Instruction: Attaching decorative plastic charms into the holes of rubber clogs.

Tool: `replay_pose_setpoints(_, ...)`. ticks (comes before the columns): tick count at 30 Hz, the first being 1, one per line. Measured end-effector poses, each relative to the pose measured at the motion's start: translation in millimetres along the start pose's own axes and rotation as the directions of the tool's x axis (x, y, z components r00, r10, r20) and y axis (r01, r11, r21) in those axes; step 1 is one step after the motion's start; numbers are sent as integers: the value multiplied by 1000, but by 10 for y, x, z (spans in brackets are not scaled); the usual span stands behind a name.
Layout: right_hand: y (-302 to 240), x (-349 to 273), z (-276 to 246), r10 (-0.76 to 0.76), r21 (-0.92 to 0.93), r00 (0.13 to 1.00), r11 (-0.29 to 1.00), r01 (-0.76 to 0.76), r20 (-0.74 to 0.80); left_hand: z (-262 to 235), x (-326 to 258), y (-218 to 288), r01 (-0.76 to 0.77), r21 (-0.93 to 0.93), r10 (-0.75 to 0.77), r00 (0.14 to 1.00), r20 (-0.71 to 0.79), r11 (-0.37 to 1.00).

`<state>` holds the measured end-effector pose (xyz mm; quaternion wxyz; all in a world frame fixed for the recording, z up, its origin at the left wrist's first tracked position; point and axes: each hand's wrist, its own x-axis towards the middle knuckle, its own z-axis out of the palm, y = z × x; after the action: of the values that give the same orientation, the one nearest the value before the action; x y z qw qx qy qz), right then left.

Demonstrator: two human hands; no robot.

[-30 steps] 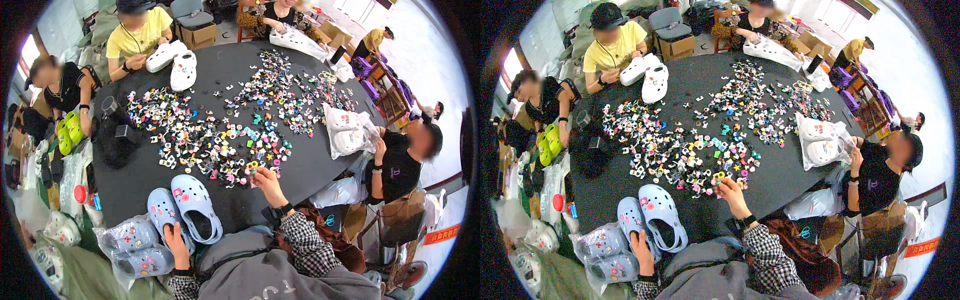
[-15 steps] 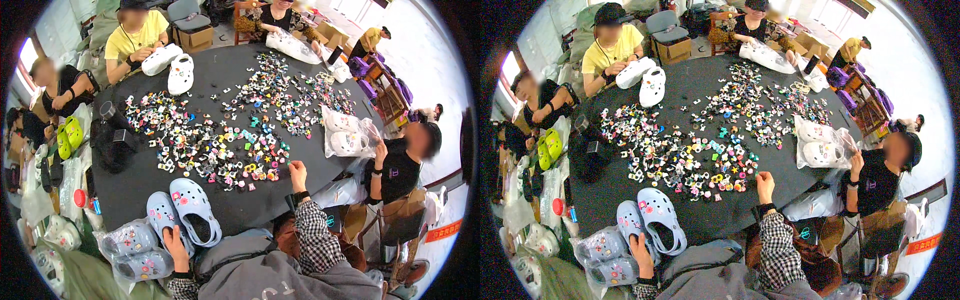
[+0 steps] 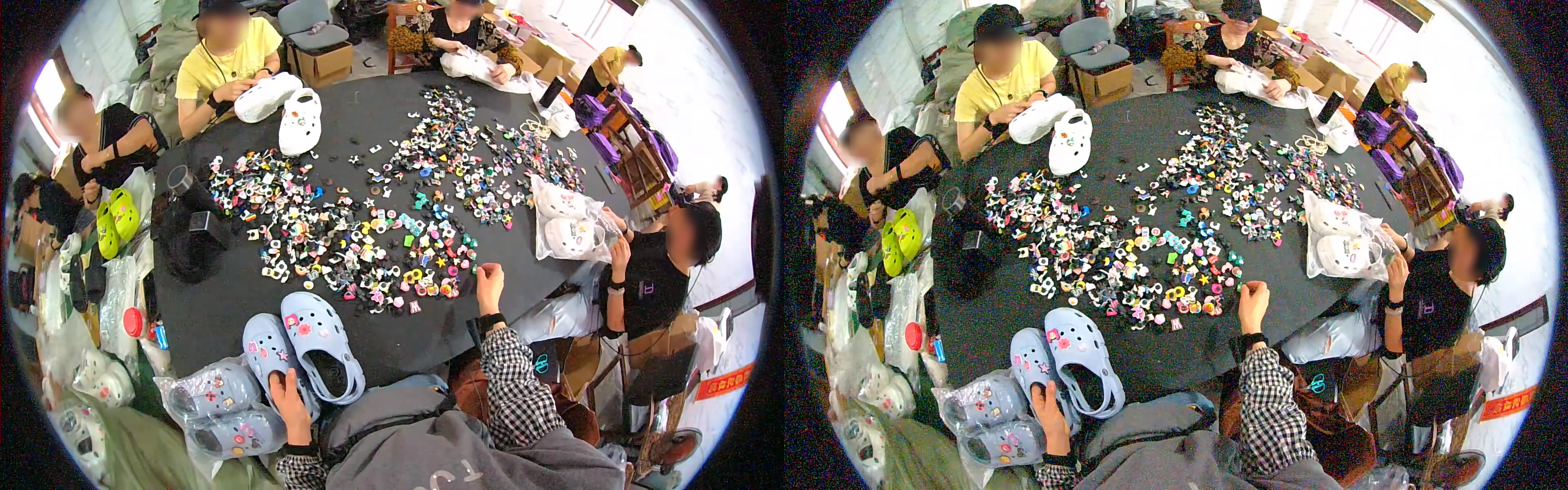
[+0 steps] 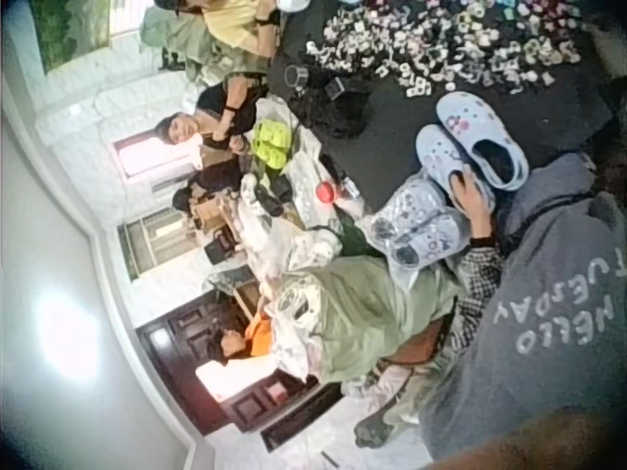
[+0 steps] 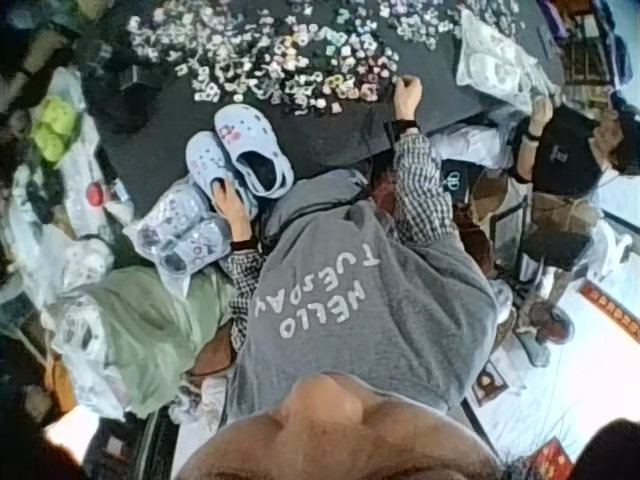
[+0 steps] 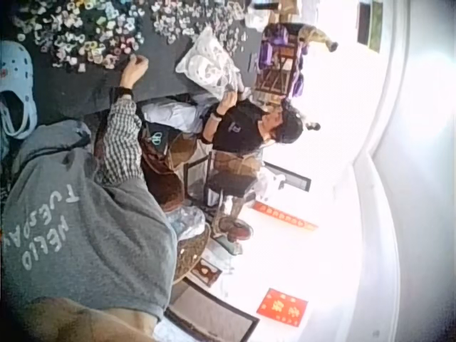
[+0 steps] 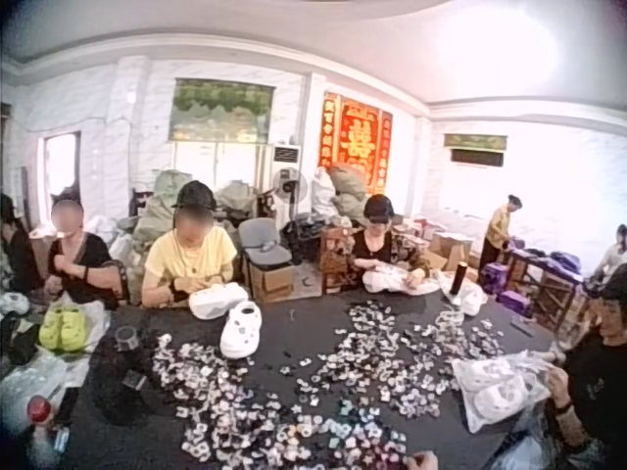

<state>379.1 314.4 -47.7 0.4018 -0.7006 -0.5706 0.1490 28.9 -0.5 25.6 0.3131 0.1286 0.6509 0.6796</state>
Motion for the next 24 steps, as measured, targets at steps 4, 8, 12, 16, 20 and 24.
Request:
replay_pose_setpoints(4, -821, -375, 76, -236, 195, 948, 961, 195, 214, -91, -4, -34, 6, 33, -5, 1000, -15, 999)
replay_pose_setpoints(8, -1467, -656, 282, -509, 354, 721, 857, 374, 470, -43, 5, -53, 30, 17, -30, 1000, -2, 999)
replay_pose_setpoints(12, -1824, -869, 624, -592, 408, 634, 805, 430, 498, -75, 4, -9, 17, 112, -19, 1000, 12, 994)
replay_pose_setpoints(16, -1740, -933, 831, -584, 273, 610, 803, 530, 536, -47, -19, 61, 1, 133, 5, 999, -41, 991)
replay_pose_setpoints(20, -1749, -914, 721, -553, 312, 653, 832, 458, 518, -100, 0, 40, 29, 214, -32, 999, 10, 976)
replay_pose_setpoints(24, -1834, -896, 563, -419, 393, 704, 895, 213, 574, 20, -10, 75, 20, 67, -18, 1000, -25, 998)
